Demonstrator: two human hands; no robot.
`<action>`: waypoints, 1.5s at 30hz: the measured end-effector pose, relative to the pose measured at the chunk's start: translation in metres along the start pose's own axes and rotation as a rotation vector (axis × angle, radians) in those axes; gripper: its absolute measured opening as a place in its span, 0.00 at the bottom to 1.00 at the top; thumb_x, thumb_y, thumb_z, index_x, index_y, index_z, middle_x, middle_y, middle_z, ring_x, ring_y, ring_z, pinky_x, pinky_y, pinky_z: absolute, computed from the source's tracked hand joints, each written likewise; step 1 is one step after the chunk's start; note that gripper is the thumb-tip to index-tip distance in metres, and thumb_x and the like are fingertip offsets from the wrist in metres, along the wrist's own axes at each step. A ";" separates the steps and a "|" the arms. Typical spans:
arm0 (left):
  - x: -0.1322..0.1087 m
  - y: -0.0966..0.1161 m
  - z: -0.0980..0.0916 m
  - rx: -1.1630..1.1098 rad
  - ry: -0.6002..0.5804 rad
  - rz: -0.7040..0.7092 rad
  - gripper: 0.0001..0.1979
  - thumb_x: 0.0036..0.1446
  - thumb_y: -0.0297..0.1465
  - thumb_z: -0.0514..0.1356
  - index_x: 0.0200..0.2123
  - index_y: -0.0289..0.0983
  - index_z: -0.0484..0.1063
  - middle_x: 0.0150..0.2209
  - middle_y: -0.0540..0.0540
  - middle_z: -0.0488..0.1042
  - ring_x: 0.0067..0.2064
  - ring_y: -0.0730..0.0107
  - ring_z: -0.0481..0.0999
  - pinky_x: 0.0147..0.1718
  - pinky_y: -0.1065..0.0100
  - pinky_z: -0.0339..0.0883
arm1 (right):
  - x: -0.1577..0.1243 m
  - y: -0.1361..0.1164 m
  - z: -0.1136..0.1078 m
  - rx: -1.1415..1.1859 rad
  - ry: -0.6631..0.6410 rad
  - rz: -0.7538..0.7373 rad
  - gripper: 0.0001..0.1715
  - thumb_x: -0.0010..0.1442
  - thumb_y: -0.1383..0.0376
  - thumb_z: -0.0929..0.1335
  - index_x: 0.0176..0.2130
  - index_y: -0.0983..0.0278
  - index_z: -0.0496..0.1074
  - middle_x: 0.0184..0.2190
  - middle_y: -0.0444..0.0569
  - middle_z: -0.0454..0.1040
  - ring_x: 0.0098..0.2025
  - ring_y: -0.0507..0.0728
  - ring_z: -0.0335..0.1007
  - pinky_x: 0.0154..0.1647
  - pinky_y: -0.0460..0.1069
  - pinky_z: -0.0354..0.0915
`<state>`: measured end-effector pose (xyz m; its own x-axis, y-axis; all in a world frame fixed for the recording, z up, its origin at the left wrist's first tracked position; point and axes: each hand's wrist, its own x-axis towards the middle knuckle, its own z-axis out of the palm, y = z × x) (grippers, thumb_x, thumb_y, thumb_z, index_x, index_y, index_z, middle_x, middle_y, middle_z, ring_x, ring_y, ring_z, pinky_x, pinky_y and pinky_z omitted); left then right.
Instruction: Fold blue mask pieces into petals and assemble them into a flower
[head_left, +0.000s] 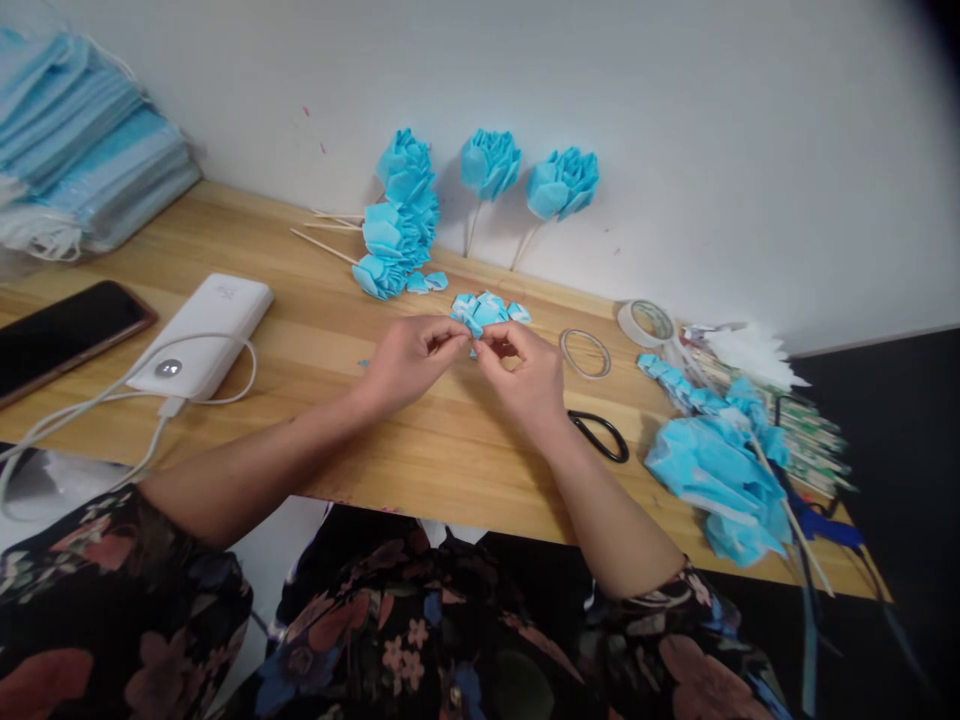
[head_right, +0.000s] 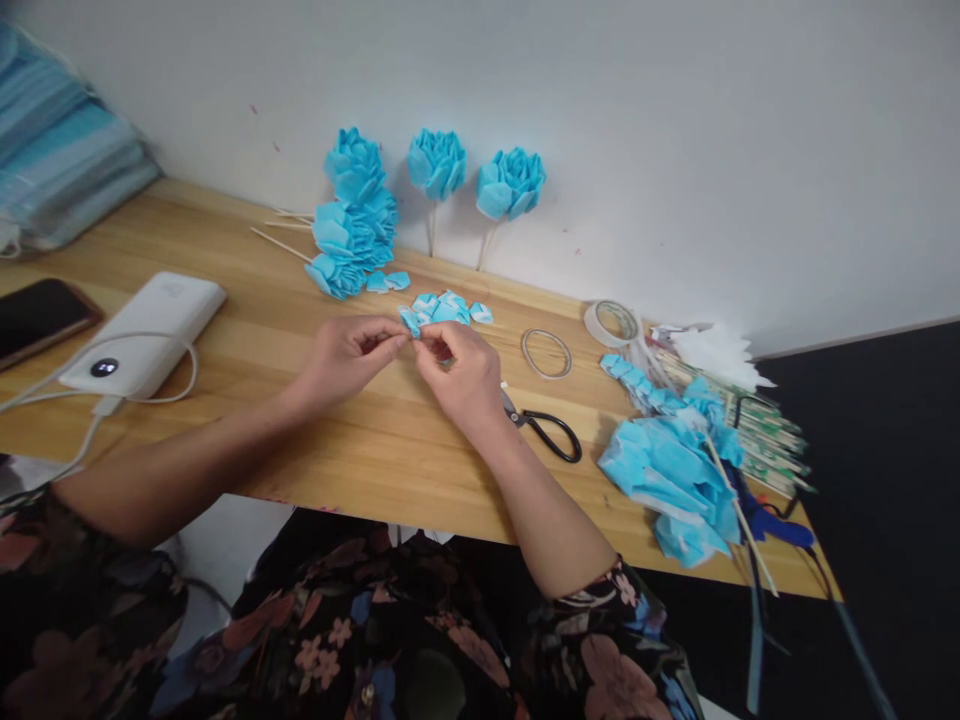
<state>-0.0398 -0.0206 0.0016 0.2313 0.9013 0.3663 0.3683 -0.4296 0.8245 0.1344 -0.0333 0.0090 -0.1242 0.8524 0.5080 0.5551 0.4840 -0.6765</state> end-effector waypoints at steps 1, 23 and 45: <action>0.000 0.000 0.000 0.006 -0.004 0.003 0.10 0.61 0.31 0.58 0.33 0.37 0.80 0.28 0.49 0.79 0.28 0.73 0.72 0.29 0.70 0.61 | 0.000 0.000 0.000 -0.009 0.002 0.003 0.05 0.60 0.65 0.68 0.30 0.60 0.73 0.28 0.43 0.76 0.29 0.52 0.70 0.36 0.49 0.68; -0.003 0.001 0.001 0.147 0.001 0.100 0.11 0.63 0.29 0.56 0.32 0.38 0.79 0.27 0.49 0.79 0.28 0.73 0.72 0.28 0.69 0.58 | 0.000 -0.005 -0.001 0.087 -0.077 0.121 0.10 0.61 0.61 0.66 0.30 0.61 0.71 0.26 0.43 0.74 0.29 0.52 0.69 0.35 0.49 0.65; -0.002 -0.002 0.001 0.207 0.057 0.179 0.13 0.66 0.32 0.56 0.33 0.39 0.80 0.30 0.46 0.81 0.32 0.69 0.75 0.32 0.67 0.63 | 0.000 0.007 0.001 0.295 -0.080 0.248 0.11 0.61 0.57 0.70 0.32 0.61 0.73 0.27 0.41 0.72 0.28 0.50 0.66 0.33 0.48 0.64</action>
<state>-0.0405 -0.0218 -0.0014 0.2602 0.8093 0.5266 0.5034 -0.5791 0.6413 0.1373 -0.0294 0.0040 -0.0859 0.9577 0.2746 0.3173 0.2875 -0.9037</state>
